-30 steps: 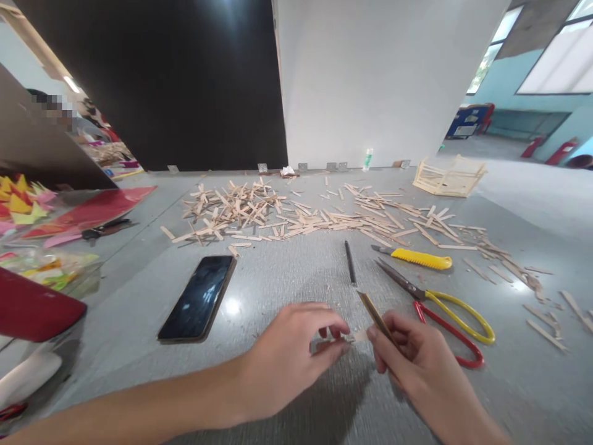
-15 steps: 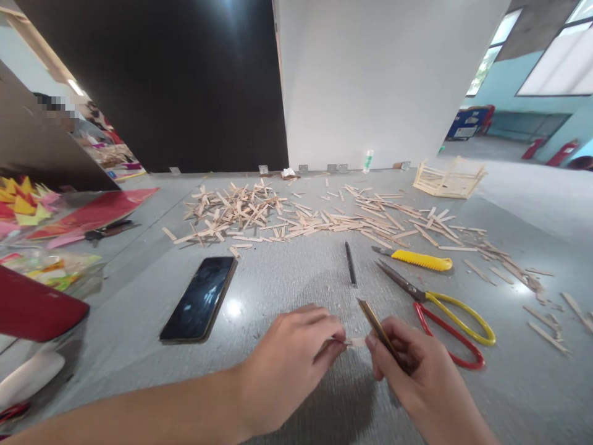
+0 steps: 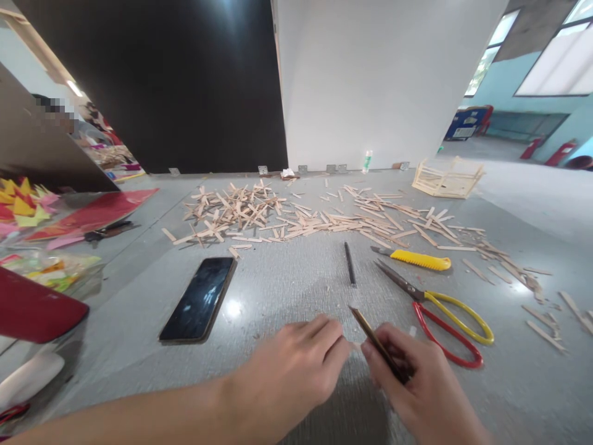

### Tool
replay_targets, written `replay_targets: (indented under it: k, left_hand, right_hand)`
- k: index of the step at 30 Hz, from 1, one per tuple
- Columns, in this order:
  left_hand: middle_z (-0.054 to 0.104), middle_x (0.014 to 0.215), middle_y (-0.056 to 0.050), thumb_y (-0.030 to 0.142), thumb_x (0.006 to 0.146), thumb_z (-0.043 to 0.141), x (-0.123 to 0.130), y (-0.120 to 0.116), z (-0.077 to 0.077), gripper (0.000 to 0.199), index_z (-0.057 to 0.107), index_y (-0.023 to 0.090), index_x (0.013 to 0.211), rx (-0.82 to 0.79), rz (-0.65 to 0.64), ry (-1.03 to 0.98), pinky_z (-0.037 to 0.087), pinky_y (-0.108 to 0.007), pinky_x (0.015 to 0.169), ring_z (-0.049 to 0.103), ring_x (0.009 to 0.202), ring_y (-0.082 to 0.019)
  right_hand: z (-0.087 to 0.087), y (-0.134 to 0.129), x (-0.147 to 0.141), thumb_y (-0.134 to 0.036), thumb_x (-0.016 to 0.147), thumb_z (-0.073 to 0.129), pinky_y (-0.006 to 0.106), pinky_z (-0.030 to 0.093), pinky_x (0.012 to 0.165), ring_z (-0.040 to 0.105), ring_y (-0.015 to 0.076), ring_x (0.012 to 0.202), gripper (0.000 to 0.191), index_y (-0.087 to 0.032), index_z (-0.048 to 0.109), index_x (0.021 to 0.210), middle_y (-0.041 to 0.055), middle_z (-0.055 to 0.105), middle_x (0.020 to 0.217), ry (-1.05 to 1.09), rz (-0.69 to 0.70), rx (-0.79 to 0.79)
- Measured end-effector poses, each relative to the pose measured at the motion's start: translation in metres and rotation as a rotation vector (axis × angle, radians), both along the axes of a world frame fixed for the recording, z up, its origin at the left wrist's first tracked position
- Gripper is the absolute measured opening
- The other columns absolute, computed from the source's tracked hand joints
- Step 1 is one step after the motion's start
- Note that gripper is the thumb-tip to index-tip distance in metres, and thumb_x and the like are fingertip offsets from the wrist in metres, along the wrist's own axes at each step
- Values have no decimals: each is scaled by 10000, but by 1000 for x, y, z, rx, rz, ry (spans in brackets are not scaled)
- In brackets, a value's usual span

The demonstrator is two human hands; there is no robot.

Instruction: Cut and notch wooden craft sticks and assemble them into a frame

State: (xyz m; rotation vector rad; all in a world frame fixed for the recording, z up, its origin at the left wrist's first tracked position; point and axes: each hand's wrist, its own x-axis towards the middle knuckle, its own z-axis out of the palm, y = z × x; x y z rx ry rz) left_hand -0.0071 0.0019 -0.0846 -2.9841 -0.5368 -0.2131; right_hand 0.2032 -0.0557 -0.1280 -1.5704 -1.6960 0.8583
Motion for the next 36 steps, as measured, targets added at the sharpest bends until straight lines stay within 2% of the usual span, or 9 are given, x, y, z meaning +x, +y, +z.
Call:
replay_targets:
  k: [4, 8, 10, 15, 21, 25, 31, 34, 36]
  left_hand:
    - [604, 970, -102, 25, 504, 661, 1, 1, 4, 566, 627, 37, 1069, 66, -54, 154, 555, -346, 548, 593, 861, -271]
    - [609, 1011, -126, 15, 558, 663, 0, 2, 4, 557, 622, 13, 1114, 109, -61, 145, 557, -331, 558, 594, 886, -268]
    - [615, 1015, -130, 1, 628, 647, 0, 2, 1, 502, 613, 10, 1129, 116, -58, 86, 562, -328, 567, 602, 883, -264]
    - [625, 951, -110, -20, 903, 515, 2, 2, -12, 188, 598, 47, 1058, 96, 4, -204, 548, -329, 544, 606, 784, -235]
    - [649, 934, -115, -9, 967, 488, 2, 1, -17, 126, 585, 51, 1020, 147, 10, -402, 525, -342, 590, 592, 765, -231]
    - [652, 953, -107, -13, 985, 464, -1, 2, -11, 144, 576, 65, 1030, 90, 4, -488, 510, -317, 658, 569, 776, -196]
    - [620, 865, -71, 49, 1033, 406, 1, 8, -1, 197, 527, 141, 907, 14, 151, -552, 490, -297, 642, 555, 756, -178]
    - [607, 817, -56, 50, 1039, 395, 2, 9, 1, 246, 518, 157, 855, 7, 125, -540, 472, -307, 627, 526, 722, -177]
    - [618, 829, -52, 41, 1037, 427, 1, 8, 0, 218, 547, 142, 886, -17, 86, -533, 475, -317, 654, 529, 730, -179]
  right_hand:
    - [4, 3, 0, -465, 1037, 479, 244, 339, 515, 434, 130, 572, 398, -230, 436, 718, -48, 443, 609, 140, -11, -119]
    - [9, 4, -1, -505, 1006, 523, 224, 302, 469, 400, 116, 543, 417, -228, 440, 706, -53, 441, 596, 254, -33, -187]
    - [11, 3, -2, -527, 976, 569, 220, 265, 439, 364, 106, 513, 434, -229, 435, 691, -57, 436, 581, 303, -65, -205]
    - [15, 3, -5, -597, 912, 643, 191, 212, 388, 321, 79, 459, 479, -221, 456, 683, -61, 450, 553, 478, -112, -288]
    - [14, 5, -6, -630, 855, 712, 147, 199, 369, 291, 40, 409, 511, -209, 468, 699, -83, 441, 522, 690, -125, -376]
    - [15, 7, -4, -625, 845, 724, 145, 185, 352, 267, 25, 385, 510, -202, 481, 700, -85, 461, 532, 686, -145, -407]
    - [17, 4, -1, -569, 897, 706, 152, 226, 383, 327, 48, 446, 460, -198, 500, 718, -71, 479, 565, 610, -135, -280]
    - [16, 1, -1, -544, 953, 651, 162, 252, 409, 346, 62, 482, 443, -199, 502, 719, -63, 474, 582, 545, -101, -237]
    - [16, 0, -1, -543, 962, 638, 170, 257, 418, 351, 69, 494, 444, -201, 497, 717, -60, 474, 585, 528, -95, -218]
